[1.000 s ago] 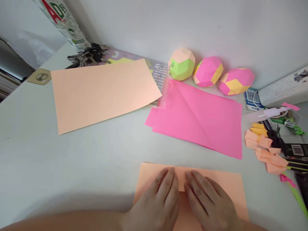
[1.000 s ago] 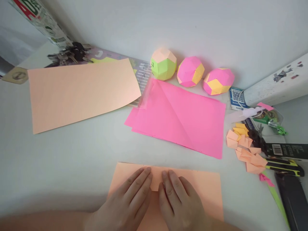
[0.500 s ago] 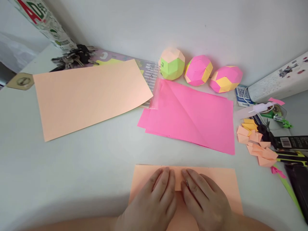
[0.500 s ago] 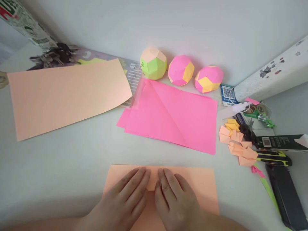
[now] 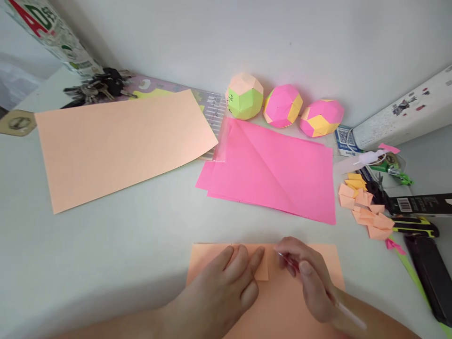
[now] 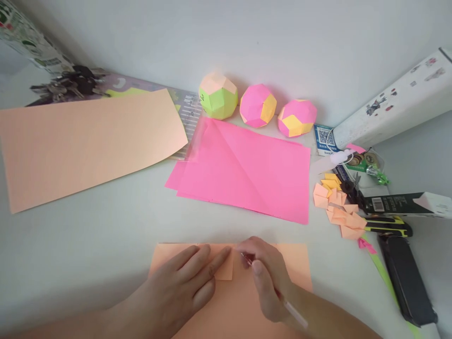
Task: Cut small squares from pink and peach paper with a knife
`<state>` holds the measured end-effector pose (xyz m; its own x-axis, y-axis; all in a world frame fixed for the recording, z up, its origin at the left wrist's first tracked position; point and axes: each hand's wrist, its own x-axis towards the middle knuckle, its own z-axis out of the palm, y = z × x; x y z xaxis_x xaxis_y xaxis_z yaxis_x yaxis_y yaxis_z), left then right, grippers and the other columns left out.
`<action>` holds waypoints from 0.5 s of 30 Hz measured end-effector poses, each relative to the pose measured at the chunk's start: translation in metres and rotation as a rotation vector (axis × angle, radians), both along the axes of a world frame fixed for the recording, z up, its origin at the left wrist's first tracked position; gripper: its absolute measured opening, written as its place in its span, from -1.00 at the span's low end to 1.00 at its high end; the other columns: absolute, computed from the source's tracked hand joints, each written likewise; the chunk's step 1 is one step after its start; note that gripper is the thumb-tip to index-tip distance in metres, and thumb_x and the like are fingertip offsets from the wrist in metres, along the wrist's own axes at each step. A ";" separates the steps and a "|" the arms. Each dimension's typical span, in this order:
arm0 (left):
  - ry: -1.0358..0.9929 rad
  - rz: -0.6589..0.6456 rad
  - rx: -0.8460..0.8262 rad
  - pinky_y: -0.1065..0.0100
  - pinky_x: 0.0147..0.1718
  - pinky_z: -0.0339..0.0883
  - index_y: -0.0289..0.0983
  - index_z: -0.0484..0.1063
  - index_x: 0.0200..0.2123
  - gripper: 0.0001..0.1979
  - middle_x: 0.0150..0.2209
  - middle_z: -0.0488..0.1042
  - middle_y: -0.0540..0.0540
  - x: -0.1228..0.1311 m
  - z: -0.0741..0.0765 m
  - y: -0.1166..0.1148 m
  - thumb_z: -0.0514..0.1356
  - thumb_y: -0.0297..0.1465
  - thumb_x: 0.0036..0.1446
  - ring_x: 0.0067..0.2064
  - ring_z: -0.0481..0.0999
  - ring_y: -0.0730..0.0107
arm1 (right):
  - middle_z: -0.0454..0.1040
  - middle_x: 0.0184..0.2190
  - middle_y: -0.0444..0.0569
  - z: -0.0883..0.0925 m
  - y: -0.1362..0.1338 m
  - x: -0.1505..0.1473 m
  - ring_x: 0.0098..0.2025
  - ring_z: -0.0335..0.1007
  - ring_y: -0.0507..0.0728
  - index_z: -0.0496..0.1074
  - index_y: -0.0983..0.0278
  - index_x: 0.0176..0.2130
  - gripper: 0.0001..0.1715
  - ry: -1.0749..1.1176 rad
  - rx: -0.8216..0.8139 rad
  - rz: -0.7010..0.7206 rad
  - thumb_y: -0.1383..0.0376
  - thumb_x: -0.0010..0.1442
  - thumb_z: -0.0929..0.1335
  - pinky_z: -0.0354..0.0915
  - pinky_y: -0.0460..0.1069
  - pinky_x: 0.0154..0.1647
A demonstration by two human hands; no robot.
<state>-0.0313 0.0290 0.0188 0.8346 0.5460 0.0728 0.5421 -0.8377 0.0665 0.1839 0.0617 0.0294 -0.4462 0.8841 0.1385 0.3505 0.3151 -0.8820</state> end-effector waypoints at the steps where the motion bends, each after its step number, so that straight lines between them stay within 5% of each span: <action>1: 0.006 -0.004 -0.001 0.05 -0.10 0.13 -0.19 0.48 -0.19 -0.56 0.23 0.22 -0.16 0.000 0.000 0.001 0.38 -0.18 -0.19 0.00 0.32 -0.01 | 0.26 -0.54 -0.14 -0.001 0.001 0.002 -0.55 0.21 0.03 0.30 0.25 -0.21 -0.61 0.001 -0.117 -0.039 0.16 0.37 0.03 0.23 -0.07 -0.60; 5: 0.013 -0.019 0.011 0.09 -0.16 0.14 -0.17 0.49 -0.18 -0.51 0.23 0.23 -0.13 0.001 0.002 0.005 0.40 -0.22 -0.27 -0.03 0.30 0.02 | 0.22 -0.59 -0.19 0.002 0.008 0.002 -0.56 0.16 -0.02 0.21 0.23 -0.46 -0.69 -0.087 -0.310 -0.065 0.23 0.32 0.18 0.17 -0.11 -0.57; 15: 0.028 -0.037 0.022 0.07 -0.13 0.13 -0.18 0.47 -0.20 -0.53 0.23 0.21 -0.18 0.002 0.005 0.007 0.39 -0.20 -0.26 -0.01 0.29 0.00 | 0.37 -0.56 -0.18 -0.006 0.007 0.003 -0.60 0.21 -0.07 0.25 0.23 -0.46 -0.82 -0.233 -0.074 -0.017 0.46 0.14 0.25 0.15 -0.17 -0.60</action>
<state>-0.0290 0.0356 0.0239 0.8564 0.5128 0.0609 0.5117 -0.8585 0.0328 0.1870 0.0691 0.0229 -0.4439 0.8955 -0.0318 0.5517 0.2451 -0.7972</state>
